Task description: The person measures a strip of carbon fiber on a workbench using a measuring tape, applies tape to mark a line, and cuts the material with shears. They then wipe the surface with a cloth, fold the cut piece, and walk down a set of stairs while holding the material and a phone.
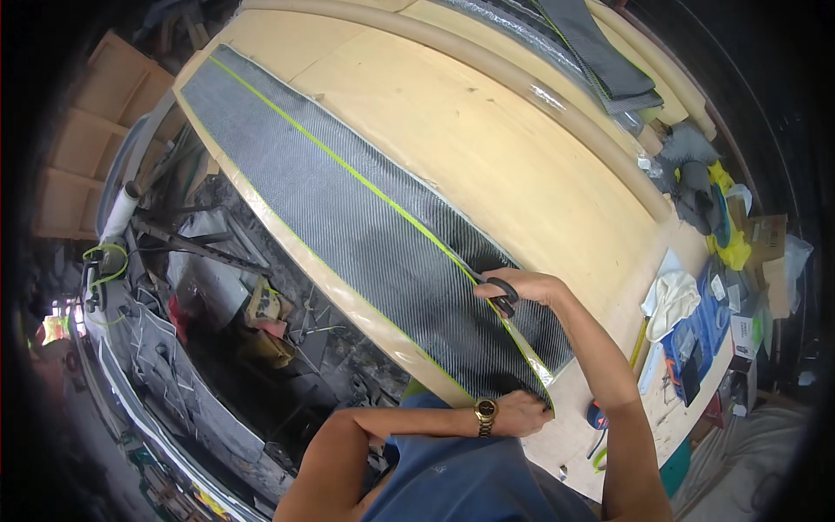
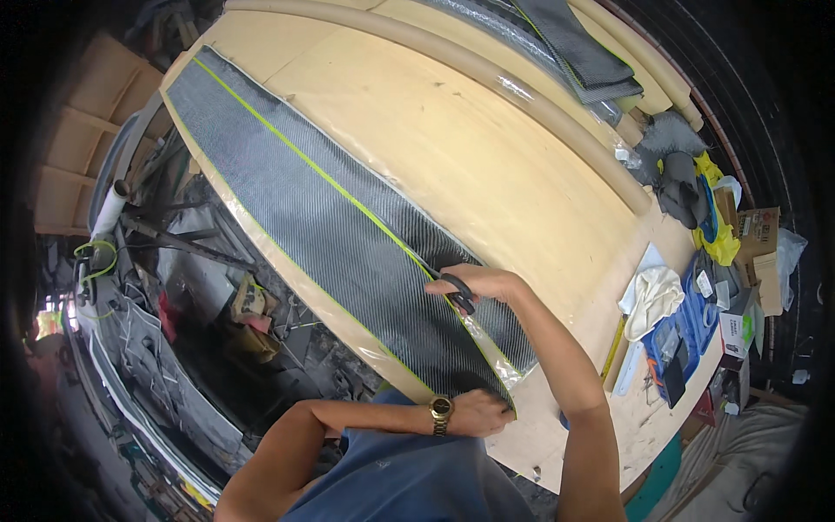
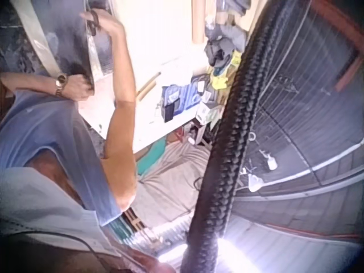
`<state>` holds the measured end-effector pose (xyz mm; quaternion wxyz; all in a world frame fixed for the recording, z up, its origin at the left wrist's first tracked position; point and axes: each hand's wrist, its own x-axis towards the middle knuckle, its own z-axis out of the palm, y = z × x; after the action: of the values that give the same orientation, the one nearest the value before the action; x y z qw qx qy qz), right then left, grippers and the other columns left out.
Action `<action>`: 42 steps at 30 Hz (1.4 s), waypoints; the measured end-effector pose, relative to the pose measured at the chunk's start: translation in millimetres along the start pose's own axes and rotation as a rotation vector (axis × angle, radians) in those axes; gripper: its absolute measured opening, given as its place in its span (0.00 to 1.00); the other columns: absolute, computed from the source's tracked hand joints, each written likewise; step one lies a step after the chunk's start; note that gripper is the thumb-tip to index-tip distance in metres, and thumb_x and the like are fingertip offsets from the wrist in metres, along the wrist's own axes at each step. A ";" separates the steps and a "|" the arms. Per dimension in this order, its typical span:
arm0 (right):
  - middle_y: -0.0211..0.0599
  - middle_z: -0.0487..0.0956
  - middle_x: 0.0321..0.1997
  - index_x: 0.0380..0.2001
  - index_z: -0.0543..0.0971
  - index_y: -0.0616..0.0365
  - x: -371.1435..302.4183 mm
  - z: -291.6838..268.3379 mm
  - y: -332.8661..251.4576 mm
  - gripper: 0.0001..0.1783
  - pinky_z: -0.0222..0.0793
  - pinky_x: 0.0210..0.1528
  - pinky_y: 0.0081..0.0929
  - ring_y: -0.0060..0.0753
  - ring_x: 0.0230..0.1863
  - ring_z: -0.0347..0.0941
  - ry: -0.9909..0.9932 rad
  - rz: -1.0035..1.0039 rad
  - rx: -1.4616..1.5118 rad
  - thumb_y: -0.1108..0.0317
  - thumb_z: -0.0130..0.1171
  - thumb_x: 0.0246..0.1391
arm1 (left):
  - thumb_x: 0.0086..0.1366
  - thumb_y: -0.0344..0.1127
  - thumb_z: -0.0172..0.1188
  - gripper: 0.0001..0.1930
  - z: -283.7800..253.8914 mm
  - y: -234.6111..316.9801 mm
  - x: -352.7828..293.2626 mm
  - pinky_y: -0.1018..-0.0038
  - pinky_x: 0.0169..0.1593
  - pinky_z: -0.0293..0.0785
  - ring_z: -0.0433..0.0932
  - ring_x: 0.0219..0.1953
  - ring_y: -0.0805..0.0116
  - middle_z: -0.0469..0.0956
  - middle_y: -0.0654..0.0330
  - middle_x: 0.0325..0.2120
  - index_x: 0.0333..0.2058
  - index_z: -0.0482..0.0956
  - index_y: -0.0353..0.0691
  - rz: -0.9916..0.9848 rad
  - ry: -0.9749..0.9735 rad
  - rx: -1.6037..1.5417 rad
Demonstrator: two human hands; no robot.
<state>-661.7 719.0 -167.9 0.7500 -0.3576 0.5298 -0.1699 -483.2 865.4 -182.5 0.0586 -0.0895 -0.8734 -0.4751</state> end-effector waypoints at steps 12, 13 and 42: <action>0.27 0.71 0.18 0.21 0.71 0.53 16.6 -3.3 -0.4 0.31 0.58 0.18 0.18 0.18 0.18 0.69 -0.003 0.016 -0.081 0.33 0.60 0.49 | 0.56 0.35 0.54 0.08 -2.6 -12.3 8.6 0.61 0.25 0.73 0.78 0.24 0.55 0.75 0.54 0.20 0.29 0.72 0.35 0.122 -0.136 -0.068; 0.27 0.71 0.17 0.21 0.70 0.53 21.7 -5.8 -1.0 0.31 0.58 0.19 0.18 0.19 0.18 0.69 0.014 -0.007 -0.094 0.33 0.60 0.49 | 0.56 0.35 0.54 0.08 -3.6 -12.0 9.9 0.61 0.26 0.73 0.78 0.24 0.55 0.75 0.54 0.20 0.29 0.73 0.35 0.127 -0.157 -0.069; 0.25 0.68 0.15 0.22 0.73 0.53 56.3 -9.9 -32.3 0.30 0.56 0.19 0.19 0.19 0.17 0.66 -0.005 -0.004 -0.122 0.34 0.62 0.48 | 0.57 0.38 0.54 0.10 -2.7 -19.0 11.9 0.61 0.25 0.72 0.78 0.22 0.54 0.74 0.53 0.17 0.28 0.72 0.35 0.186 -0.125 -0.140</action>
<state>-645.3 657.6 -184.4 0.7280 -0.4040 0.5364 -0.1378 -498.8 854.2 -194.4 0.0418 -0.2034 -0.8280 -0.5209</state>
